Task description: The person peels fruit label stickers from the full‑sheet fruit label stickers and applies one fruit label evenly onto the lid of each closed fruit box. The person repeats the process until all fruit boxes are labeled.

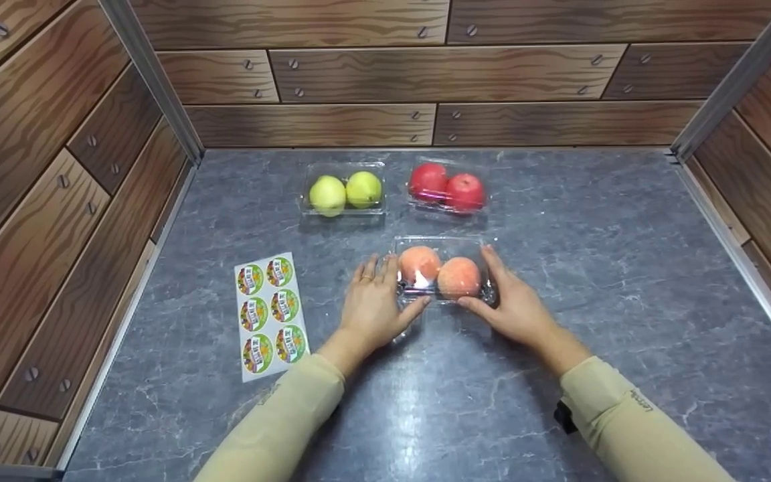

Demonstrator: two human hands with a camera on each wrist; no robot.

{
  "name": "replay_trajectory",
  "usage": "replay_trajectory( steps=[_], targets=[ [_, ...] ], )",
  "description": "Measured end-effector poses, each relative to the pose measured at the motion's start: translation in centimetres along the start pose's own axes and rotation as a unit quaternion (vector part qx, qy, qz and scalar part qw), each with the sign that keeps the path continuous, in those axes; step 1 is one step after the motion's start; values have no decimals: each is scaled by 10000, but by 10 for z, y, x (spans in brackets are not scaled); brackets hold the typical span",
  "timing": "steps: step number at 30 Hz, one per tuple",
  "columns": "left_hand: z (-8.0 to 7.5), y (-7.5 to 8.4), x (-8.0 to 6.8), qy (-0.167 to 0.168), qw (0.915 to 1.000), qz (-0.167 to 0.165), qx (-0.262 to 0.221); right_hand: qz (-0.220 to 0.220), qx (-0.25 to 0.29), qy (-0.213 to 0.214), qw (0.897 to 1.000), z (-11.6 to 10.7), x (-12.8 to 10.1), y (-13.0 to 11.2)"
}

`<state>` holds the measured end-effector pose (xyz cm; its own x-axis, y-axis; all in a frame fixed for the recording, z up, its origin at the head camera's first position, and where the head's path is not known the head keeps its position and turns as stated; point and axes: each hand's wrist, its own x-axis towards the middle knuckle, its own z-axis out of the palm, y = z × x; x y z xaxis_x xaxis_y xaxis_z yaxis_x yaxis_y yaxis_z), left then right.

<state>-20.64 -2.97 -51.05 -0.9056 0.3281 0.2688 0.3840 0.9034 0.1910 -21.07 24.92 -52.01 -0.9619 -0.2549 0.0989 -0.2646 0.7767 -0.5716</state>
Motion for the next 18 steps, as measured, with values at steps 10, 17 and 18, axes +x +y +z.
replay_trajectory(
  steps=[10,17,18],
  targets=[
    [1,0,-2,104,9999,16,37,-50,-49,90,9999,1,0,0],
    [0,1,-2,57,10000,-35,14,-62,-13,116,9999,0,-1,0],
    [0,1,-2,53,10000,-37,11,-48,-7,110,9999,0,-1,-1]
  ],
)
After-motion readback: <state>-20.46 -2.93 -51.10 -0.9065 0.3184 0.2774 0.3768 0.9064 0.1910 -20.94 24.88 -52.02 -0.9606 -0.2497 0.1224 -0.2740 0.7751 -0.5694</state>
